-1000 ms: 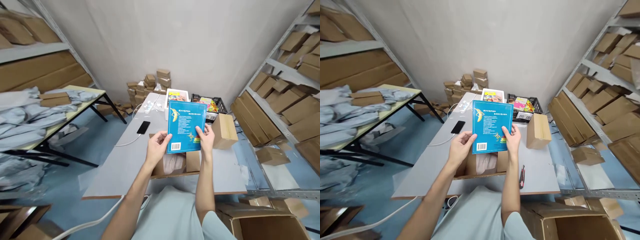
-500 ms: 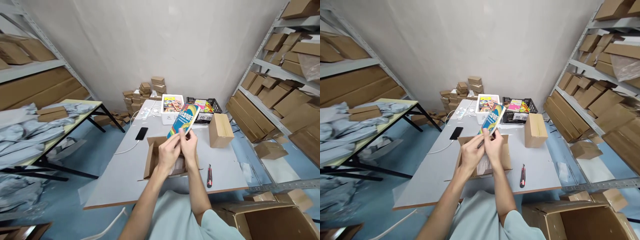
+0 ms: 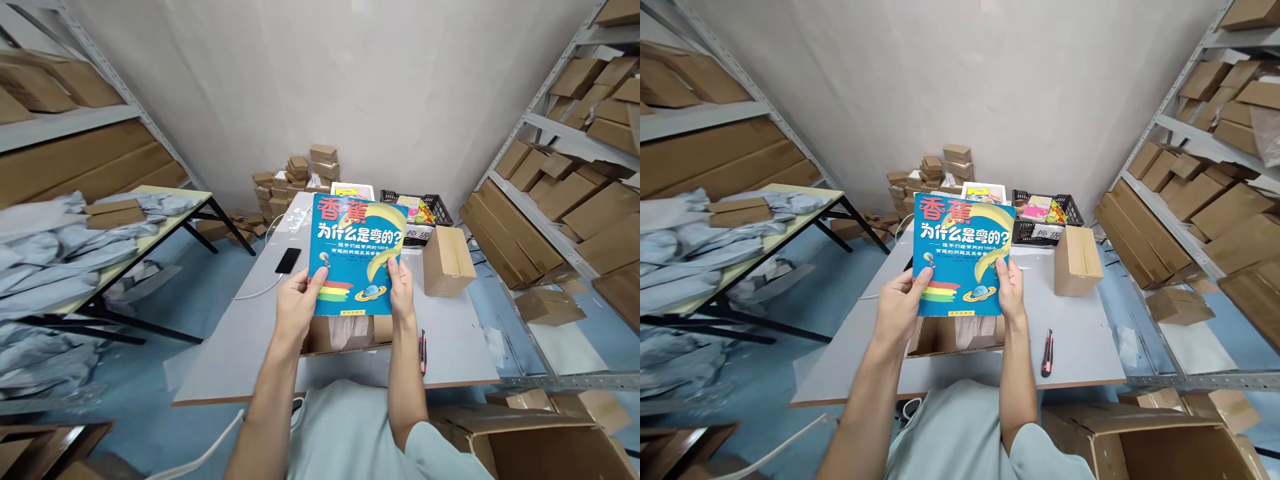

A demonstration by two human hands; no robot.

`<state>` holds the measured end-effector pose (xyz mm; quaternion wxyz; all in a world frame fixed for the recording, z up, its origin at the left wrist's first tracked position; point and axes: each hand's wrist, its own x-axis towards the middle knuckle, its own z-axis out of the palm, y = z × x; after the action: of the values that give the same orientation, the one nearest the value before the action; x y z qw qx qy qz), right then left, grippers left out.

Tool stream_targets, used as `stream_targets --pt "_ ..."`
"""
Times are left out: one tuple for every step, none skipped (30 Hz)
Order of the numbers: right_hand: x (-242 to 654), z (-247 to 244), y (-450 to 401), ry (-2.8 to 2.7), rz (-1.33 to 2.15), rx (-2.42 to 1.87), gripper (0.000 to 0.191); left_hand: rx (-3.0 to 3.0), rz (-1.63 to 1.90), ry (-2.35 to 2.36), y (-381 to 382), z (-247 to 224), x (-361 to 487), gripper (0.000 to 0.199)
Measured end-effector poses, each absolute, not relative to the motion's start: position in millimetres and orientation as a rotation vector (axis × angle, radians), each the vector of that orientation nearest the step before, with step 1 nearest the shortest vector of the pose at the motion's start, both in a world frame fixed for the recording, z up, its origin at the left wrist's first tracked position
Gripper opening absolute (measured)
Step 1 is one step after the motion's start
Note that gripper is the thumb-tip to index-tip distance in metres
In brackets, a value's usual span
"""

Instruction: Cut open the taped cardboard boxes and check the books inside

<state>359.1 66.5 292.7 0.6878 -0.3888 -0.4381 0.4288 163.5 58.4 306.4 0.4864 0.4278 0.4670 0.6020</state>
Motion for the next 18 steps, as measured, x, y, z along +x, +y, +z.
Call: stream_targets --pt "359 292 68 -0.980 0.962 -0.859 0.070 1.038 1.489 1.144 58 306 165 0.085" --pt "358 292 71 -0.981 0.965 -0.848 0.069 1.039 1.508 1.152 57 306 166 0.084" --pt "358 291 73 -0.985 0.970 -0.842 0.068 1.045 1.527 1.158 57 305 166 0.083" --pt "358 290 76 -0.990 0.972 -0.845 0.067 1.055 1.544 1.164 57 304 165 0.080" --pt "358 290 78 -0.988 0.955 -0.861 0.066 1.070 1.565 1.172 58 303 165 0.077" --pt "357 290 80 -0.979 0.905 -0.895 0.065 1.088 1.592 1.186 58 301 164 0.072" --pt "356 290 81 -0.964 0.821 -0.943 0.064 1.106 1.625 1.205 59 299 164 0.067" --pt "353 292 80 -0.948 0.713 -0.996 0.062 1.127 1.662 1.229 59 298 165 0.063" --pt "350 294 77 -0.940 0.606 -1.040 0.061 1.150 1.703 1.259 58 297 167 0.058" --pt "346 297 73 -0.950 0.529 -1.067 0.059 1.177 1.745 1.295 57 297 170 0.055" --pt "340 300 68 -0.986 0.504 -1.072 0.058 1.211 1.784 1.331 56 296 174 0.052" --pt "334 303 61 -1.049 0.538 -1.052 0.057 1.254 1.820 1.364 54 296 179 0.048" --pt "326 307 54 -1.120 0.613 -1.009 0.059 1.306 1.852 1.389 51 294 186 0.044" --pt "319 309 48 -1.183 0.697 -0.958 0.062 1.366 1.883 1.403 47 292 192 0.039" --pt "313 311 43 -1.229 0.767 -0.918 0.066 1.434 1.911 1.399 43 290 198 0.035" --pt "307 312 40 -1.247 0.808 -0.901 0.066 1.514 1.921 1.377 40 286 204 0.033" --pt "304 311 39 -1.231 0.821 -0.912 0.061 1.606 1.911 1.343 36 283 208 0.033" --pt "302 310 40 -1.184 0.811 -0.946 0.053 1.712 1.872 1.296 34 280 211 0.034"
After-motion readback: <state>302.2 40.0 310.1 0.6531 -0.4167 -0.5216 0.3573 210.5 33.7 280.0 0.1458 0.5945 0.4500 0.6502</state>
